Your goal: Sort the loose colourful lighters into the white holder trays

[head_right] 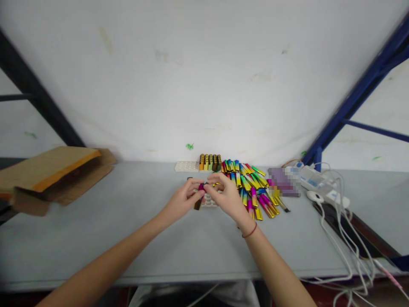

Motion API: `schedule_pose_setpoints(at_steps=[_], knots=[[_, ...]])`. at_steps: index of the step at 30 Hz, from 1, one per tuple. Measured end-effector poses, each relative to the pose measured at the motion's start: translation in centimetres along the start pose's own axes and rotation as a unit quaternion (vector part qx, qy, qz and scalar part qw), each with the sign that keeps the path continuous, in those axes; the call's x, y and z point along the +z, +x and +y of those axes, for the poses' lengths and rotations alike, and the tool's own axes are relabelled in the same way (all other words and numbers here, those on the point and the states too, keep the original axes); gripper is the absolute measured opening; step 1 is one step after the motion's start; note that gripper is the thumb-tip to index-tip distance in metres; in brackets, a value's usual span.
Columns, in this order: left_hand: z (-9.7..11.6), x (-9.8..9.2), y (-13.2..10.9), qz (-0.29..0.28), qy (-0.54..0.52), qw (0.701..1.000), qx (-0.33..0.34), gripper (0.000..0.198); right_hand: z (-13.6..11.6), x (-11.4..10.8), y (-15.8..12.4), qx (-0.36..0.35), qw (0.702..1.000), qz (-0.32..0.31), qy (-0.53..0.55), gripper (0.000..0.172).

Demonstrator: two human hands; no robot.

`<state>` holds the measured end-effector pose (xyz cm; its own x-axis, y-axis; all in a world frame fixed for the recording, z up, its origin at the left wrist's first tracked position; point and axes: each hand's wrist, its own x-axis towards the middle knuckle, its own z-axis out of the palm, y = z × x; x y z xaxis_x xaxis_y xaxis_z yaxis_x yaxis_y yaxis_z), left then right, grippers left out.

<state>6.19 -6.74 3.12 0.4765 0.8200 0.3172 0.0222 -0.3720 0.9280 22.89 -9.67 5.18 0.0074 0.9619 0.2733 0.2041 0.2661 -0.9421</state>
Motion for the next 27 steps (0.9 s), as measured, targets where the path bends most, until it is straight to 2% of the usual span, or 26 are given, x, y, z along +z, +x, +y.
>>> schedule_pose_setpoints(at_steps=[7,10,14,19,27], knots=[[0.3,-0.5,-1.0,-0.002,0.006,1.0,0.023,0.027,-0.8,-0.3,-0.4,-0.059,0.992,-0.064,-0.087,0.025],[0.0,-0.4,-1.0,0.005,0.007,1.0,0.029,0.027,-1.1,-0.5,-0.5,-0.105,0.983,-0.051,-0.141,0.021],[-0.5,-0.1,-0.4,0.016,0.034,0.998,0.045,0.027,-1.4,-0.7,-0.7,-0.187,0.954,-0.024,-0.235,0.016],[-0.2,0.4,1.0,0.005,0.017,0.998,0.06,0.028,-1.1,-1.3,-0.3,-0.135,0.977,0.008,-0.163,0.022],[0.5,1.2,2.8,0.005,-0.015,0.997,0.076,0.027,-1.2,-2.2,0.3,-0.155,0.969,0.074,-0.178,0.026]])
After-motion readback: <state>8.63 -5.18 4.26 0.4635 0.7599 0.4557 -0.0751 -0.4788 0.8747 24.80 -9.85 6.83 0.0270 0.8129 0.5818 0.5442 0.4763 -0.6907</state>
